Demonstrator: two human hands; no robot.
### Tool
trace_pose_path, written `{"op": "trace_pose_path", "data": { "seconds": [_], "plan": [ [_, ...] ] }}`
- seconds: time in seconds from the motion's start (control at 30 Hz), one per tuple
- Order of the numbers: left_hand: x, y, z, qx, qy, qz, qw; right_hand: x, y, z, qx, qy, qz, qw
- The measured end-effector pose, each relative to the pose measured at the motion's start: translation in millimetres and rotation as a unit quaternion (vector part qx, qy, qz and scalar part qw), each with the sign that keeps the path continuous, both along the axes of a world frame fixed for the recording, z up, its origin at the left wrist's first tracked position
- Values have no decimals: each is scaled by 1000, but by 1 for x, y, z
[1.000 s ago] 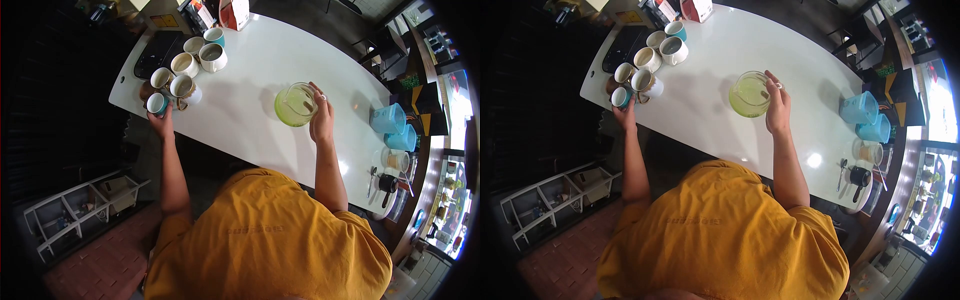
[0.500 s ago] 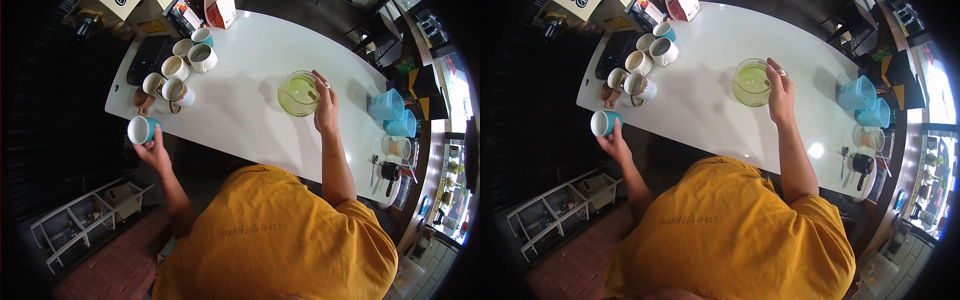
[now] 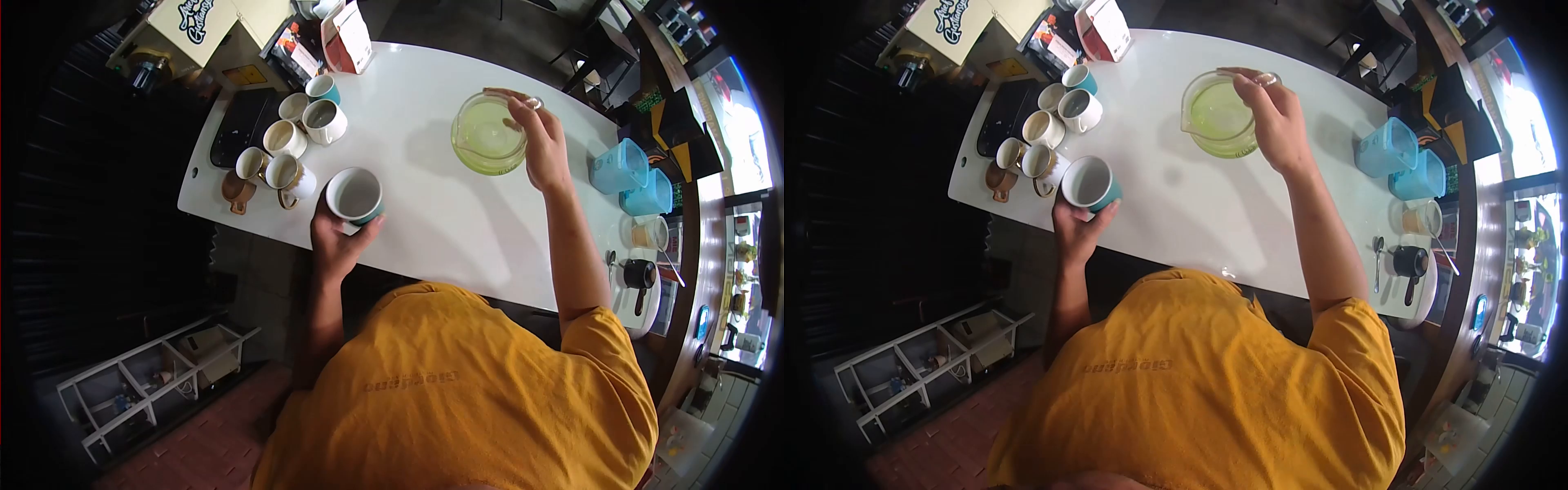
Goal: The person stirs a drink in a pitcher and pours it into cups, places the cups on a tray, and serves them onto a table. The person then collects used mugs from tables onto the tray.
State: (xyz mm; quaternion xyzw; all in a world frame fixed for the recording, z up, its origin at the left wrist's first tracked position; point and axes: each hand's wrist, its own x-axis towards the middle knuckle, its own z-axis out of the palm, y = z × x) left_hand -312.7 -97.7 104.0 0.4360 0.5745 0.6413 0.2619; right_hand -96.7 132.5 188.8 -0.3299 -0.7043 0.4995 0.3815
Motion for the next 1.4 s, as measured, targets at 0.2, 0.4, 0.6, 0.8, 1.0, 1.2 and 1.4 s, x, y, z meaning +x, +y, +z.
{"op": "trace_pose_path", "data": {
  "seconds": [0.2,0.4,0.6,0.8,1.0,1.2,1.4],
  "plan": [
    [18,26,17,-17,45,-4,999,-12,-7,50,49,26,77,995],
    [23,38,22,-17,75,-22,997,-24,-11,74,233,-19,111,966],
    [28,38,26,-19,48,-28,998,-33,-20,98,335,-112,158,922],
    [27,32,22,2,-12,-47,999,-50,-28,102,370,-63,166,912],
    [20,30,25,1,2,-38,999,-61,-32,111,379,-70,204,900],
    [19,27,29,-1,13,-37,999,-67,-38,116,398,-71,213,890],
    [17,24,34,-11,5,-43,999,-72,-41,123,428,-67,213,876]
  ]
}}
